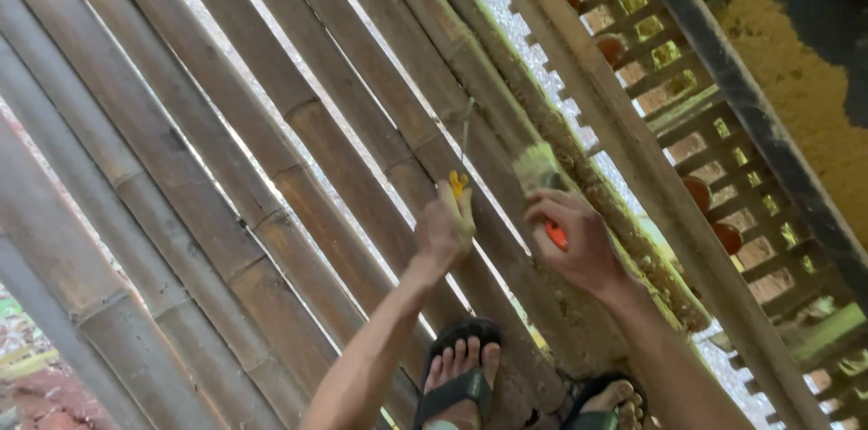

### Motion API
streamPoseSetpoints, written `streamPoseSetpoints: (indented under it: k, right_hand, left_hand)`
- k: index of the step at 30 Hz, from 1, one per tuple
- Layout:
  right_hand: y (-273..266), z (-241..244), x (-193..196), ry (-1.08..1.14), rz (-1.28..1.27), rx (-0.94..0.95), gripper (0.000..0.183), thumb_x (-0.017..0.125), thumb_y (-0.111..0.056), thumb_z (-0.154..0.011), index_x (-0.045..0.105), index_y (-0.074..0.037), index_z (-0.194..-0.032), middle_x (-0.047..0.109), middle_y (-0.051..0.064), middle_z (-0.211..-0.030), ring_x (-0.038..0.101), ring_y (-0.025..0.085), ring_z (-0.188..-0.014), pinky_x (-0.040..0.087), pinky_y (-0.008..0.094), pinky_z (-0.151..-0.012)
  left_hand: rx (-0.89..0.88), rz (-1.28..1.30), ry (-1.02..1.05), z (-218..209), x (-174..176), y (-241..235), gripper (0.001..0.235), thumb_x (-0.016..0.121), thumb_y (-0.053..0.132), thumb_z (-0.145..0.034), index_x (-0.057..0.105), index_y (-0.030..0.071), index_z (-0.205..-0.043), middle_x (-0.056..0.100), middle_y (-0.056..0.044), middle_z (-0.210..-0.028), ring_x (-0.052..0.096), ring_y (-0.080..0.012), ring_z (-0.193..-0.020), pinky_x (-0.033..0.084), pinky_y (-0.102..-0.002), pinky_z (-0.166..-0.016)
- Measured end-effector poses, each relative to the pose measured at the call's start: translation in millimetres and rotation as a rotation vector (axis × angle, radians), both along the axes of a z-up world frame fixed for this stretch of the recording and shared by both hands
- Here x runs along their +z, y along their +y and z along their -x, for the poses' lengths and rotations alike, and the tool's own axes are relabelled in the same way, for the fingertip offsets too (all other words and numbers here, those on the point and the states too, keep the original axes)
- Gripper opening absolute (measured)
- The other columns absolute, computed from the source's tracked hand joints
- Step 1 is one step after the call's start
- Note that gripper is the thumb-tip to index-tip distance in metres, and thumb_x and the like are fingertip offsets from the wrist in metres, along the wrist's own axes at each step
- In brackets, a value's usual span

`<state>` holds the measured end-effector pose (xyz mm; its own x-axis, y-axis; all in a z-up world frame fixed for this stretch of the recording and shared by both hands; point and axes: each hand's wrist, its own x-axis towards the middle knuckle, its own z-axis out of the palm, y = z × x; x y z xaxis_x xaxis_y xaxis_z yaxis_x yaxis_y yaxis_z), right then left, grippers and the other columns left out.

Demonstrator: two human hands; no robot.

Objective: Cleaning debris from between bamboo floor slats in a chicken coop using a scraper and a brush

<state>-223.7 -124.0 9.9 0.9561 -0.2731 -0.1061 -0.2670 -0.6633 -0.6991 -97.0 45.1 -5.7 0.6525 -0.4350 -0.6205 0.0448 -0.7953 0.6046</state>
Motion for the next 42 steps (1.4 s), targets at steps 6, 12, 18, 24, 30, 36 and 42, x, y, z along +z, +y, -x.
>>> streamPoseSetpoints:
  k: [6, 12, 18, 24, 30, 36, 42]
  right_hand:
    - [-10, -55, -9, -0.207, 0.037, 0.094, 0.023, 0.066, -0.002, -0.083, 0.072, -0.013, -0.101, 0.070, 0.014, -0.124, 0.068, 0.041, -0.114, 0.052, 0.051, -0.097]
    - [-23, -163, -44, -0.141, 0.007, 0.221, 0.017, 0.068, -0.012, -0.081, 0.073, -0.021, -0.095, 0.067, 0.002, -0.130, 0.067, 0.036, -0.115, 0.054, 0.048, -0.096]
    - [-29, -77, -6, 0.318, 0.139, 0.340, 0.015, 0.064, -0.015, -0.081, 0.063, -0.011, -0.066, 0.068, 0.014, -0.065, 0.072, 0.039, -0.074, 0.053, 0.052, -0.081]
    - [-26, -138, 5, -0.046, 0.249, 0.321, 0.007, 0.068, -0.013, -0.077, 0.063, -0.018, -0.076, 0.060, 0.006, -0.071, 0.066, 0.032, -0.078, 0.054, 0.045, -0.077]
    - [-33, -109, -35, 0.239, 0.106, 0.419, 0.002, 0.065, -0.006, -0.076, 0.064, -0.005, -0.078, 0.069, 0.021, -0.078, 0.068, 0.042, -0.081, 0.054, 0.053, -0.080]
    - [-33, -13, 32, 0.691, 0.160, 0.490, 0.006, 0.060, -0.017, -0.082, 0.066, -0.016, -0.084, 0.072, 0.005, -0.081, 0.067, 0.026, -0.092, 0.056, 0.041, -0.084]
    - [-59, -30, 102, 0.512, 0.119, 0.351, 0.014, 0.059, -0.015, -0.086, 0.072, -0.021, -0.085, 0.071, -0.002, -0.084, 0.064, 0.010, -0.077, 0.055, 0.028, -0.079]
  left_hand:
    - [0.186, 0.138, -0.169, -31, -24, -14, 0.035, 0.044, 0.040, -0.105, 0.048, 0.007, -0.116, 0.071, -0.021, -0.080, 0.075, -0.0420, -0.084, 0.057, -0.053, -0.078]
    - [0.297, 0.227, -0.074, -23, 0, -2, 0.038, 0.038, 0.037, -0.104, 0.049, 0.003, -0.118, 0.068, -0.021, -0.081, 0.073, -0.0412, -0.082, 0.054, -0.050, -0.076]
    - [0.322, 0.313, -0.051, -9, -26, 13, 0.039, 0.040, 0.036, -0.102, 0.052, 0.000, -0.112, 0.066, -0.023, -0.074, 0.071, -0.0442, -0.076, 0.052, -0.054, -0.071]
    - [0.326, 0.353, -0.039, -12, -32, 3, 0.038, 0.038, 0.036, -0.103, 0.055, 0.002, -0.112, 0.063, -0.013, -0.067, 0.068, -0.0324, -0.062, 0.052, -0.047, -0.064]
    - [0.313, 0.417, -0.040, -25, -28, -3, 0.037, 0.037, 0.033, -0.105, 0.054, 0.001, -0.115, 0.061, -0.011, -0.068, 0.066, -0.0284, -0.062, 0.052, -0.046, -0.066]
    - [0.213, 0.301, 0.006, -11, -52, -23, 0.044, 0.041, 0.043, -0.101, 0.049, 0.004, -0.119, 0.068, -0.033, -0.088, 0.069, -0.0525, -0.092, 0.052, -0.064, -0.084]
    - [0.175, 0.520, 0.236, 82, -27, -12, 0.037, 0.034, 0.014, -0.109, 0.043, -0.006, -0.139, 0.045, 0.003, -0.055, 0.040, -0.0093, -0.035, 0.030, -0.025, -0.026]
